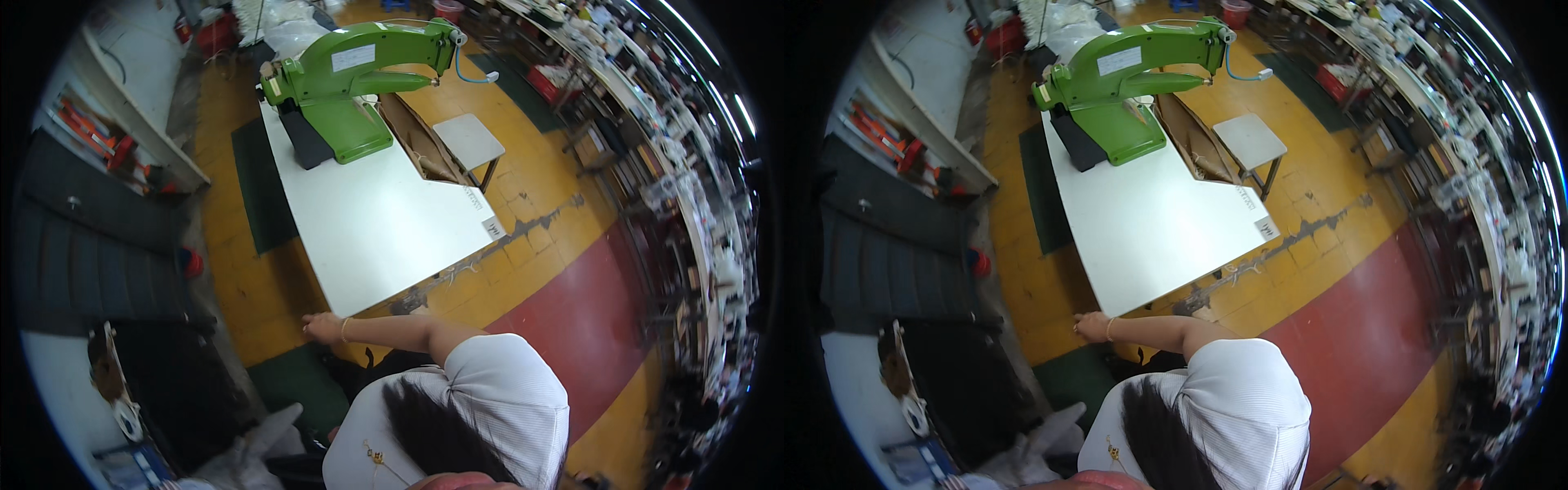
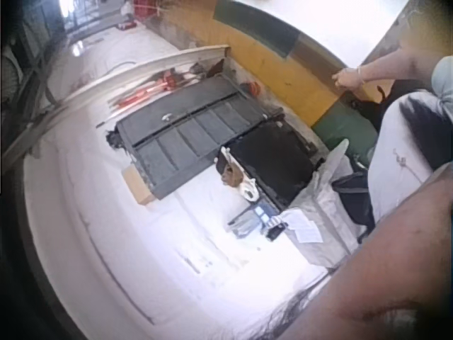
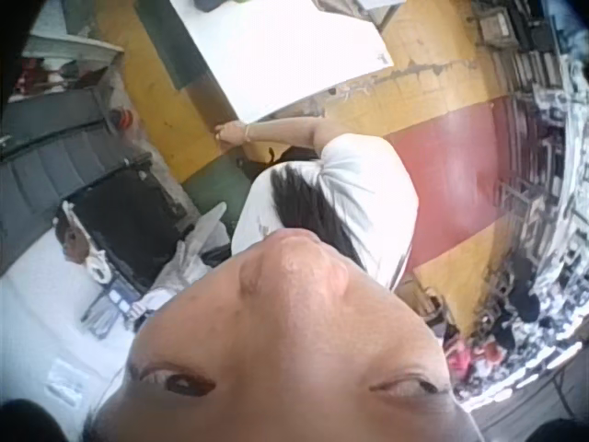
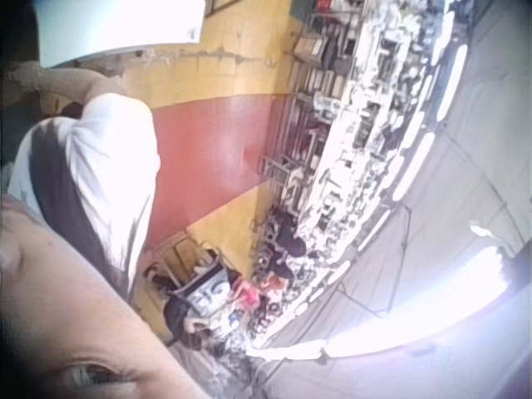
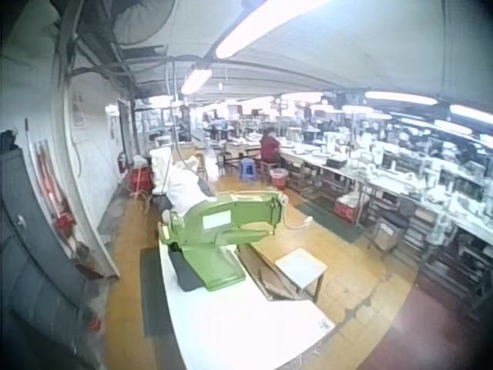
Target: The person walks through a textile factory, picks up a red basket, and sorts stacks of white fabric parts and cardboard pieces into the basket. They then use a marker to label some of the parts before continuing to organize them.
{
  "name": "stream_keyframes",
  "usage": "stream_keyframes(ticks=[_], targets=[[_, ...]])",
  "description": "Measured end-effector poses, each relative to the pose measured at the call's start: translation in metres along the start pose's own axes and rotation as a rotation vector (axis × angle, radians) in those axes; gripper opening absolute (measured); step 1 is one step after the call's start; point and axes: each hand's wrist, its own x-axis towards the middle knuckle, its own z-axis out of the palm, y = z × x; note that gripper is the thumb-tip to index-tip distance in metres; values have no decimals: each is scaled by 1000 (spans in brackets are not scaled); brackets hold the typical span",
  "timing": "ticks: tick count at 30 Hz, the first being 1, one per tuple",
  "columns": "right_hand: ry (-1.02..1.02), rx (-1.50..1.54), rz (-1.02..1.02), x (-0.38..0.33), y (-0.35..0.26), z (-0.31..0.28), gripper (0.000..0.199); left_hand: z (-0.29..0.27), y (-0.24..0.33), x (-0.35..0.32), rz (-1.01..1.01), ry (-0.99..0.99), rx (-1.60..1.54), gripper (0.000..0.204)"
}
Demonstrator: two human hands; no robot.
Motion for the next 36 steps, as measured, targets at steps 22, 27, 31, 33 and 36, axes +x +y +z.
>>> stream_keyframes(ticks=[22,27,31,33,36], targets=[[-128,267,778,245,105,-3,31,-269,340,396,92,-350,226,18],[-90,225,646,392,148,-82,36,-306,457,457,350,-265,526,24],[-78,261,604,489,191,-161,37,-339,524,532,302,-129,330,30],[-62,297,607,532,220,-195,36,-341,558,570,246,-122,251,29],[-5,352,561,618,243,-237,36,-367,546,668,211,-82,291,28]])
